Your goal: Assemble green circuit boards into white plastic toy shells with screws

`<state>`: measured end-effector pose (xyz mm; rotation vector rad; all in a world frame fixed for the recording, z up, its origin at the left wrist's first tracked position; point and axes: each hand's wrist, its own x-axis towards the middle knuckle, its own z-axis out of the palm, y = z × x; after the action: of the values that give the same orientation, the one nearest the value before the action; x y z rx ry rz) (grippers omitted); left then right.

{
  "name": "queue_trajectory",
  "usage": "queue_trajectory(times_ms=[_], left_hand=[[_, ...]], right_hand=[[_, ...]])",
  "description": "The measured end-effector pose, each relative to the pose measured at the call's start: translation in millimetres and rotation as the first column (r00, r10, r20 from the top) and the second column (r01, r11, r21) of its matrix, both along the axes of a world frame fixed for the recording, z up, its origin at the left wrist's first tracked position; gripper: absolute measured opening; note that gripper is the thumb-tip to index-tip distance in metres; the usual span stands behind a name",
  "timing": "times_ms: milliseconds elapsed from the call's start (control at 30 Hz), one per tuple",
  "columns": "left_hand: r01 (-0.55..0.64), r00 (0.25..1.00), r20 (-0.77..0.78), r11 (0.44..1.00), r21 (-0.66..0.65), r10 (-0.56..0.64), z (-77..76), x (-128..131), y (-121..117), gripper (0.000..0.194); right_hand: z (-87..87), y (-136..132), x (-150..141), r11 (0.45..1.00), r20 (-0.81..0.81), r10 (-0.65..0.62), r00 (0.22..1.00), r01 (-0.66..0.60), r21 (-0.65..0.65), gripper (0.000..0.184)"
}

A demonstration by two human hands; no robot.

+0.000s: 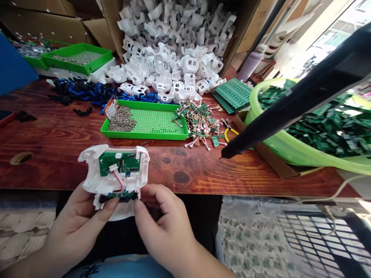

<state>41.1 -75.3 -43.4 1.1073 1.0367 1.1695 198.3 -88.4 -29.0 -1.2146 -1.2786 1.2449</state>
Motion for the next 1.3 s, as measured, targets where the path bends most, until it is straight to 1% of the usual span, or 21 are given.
queue_trajectory(times_ms=[133,200,300,333,400,500,600,667,700,800,900,1067,1133,1200,1300], left_hand=[[-0.028,0.997,-0.064,0.997,0.068,0.032,-5.1,-3.1,-7.9,0.033],[-0.035,0.995,-0.093,0.993,0.113,0.045,-8.1,-5.1,-10.7,0.035],[-0.027,0.993,-0.112,0.987,0.156,0.045,-10.4,-6.6,-12.1,0.033],[-0.025,0.993,-0.112,0.988,0.15,0.042,-9.9,-6.6,-11.9,0.032],[-0.042,0.993,-0.107,0.995,0.096,0.052,-7.0,-5.8,-10.8,0.029],[-0.07,0.996,-0.064,0.997,-0.034,0.068,-0.3,-4.6,-7.9,0.027],[-0.054,0.998,0.009,0.989,-0.139,0.055,4.8,-4.4,-4.6,0.03],[-0.031,0.999,0.027,0.982,-0.186,0.037,6.3,-4.5,-3.0,0.029],[-0.025,0.999,0.027,0.98,-0.196,0.031,6.7,-4.6,-2.5,0.029],[-0.001,1.0,0.016,0.981,-0.196,0.005,7.6,-4.6,-2.0,0.028],[0.024,1.0,0.017,0.981,-0.194,-0.021,8.5,-5.5,-2.3,0.025],[0.073,0.997,0.021,0.962,-0.261,-0.07,8.1,-8.0,0.0,0.031],[0.093,0.996,0.033,0.952,-0.293,-0.087,8.3,-7.9,2.8,0.034],[0.124,0.992,0.061,0.941,-0.316,-0.111,8.8,-7.2,5.9,0.037],[0.164,0.986,0.087,0.933,-0.319,-0.144,9.5,-6.4,8.5,0.036]], right_hand=[[3.6,-1.4,-3.4,0.998,0.121,-0.035,0.992,0.029,0.052,0.002],[2.9,-2.5,-5.1,0.996,0.174,-0.032,0.984,0.016,0.093,0.004],[3.1,-2.9,-9.1,0.983,0.202,-0.061,0.978,0.024,0.18,0.008],[3.5,-2.7,-10.6,0.978,0.204,-0.08,0.976,0.037,0.207,0.008],[4.3,-2.1,-13.2,0.973,0.209,-0.103,0.972,0.054,0.226,0.008],[4.0,-1.4,-15.9,0.985,0.191,-0.097,0.977,0.067,0.157,0.005],[2.9,-1.2,-17.6,0.999,0.059,-0.046,0.997,0.046,-0.003,0.0],[2.5,-1.0,-18.4,0.996,-0.036,-0.008,0.999,0.005,-0.09,0.007],[2.3,-0.9,-18.7,0.994,-0.062,0.003,0.998,-0.01,-0.112,0.009],[1.9,-0.4,-18.7,0.992,-0.061,0.018,0.998,-0.026,-0.123,0.009],[1.4,0.4,-17.8,0.992,-0.022,0.005,1.0,-0.008,-0.128,0.006],[1.3,1.7,-17.0,0.987,-0.028,-0.026,0.999,0.021,-0.157,0.004],[1.3,2.3,-17.3,0.988,-0.007,-0.041,0.999,0.04,-0.146,0.004],[0.5,3.3,-17.8,0.99,0.051,-0.062,0.997,0.068,-0.123,0.006],[-2.3,4.7,-18.9,0.992,0.099,-0.084,0.992,0.093,-0.088,0.008]])
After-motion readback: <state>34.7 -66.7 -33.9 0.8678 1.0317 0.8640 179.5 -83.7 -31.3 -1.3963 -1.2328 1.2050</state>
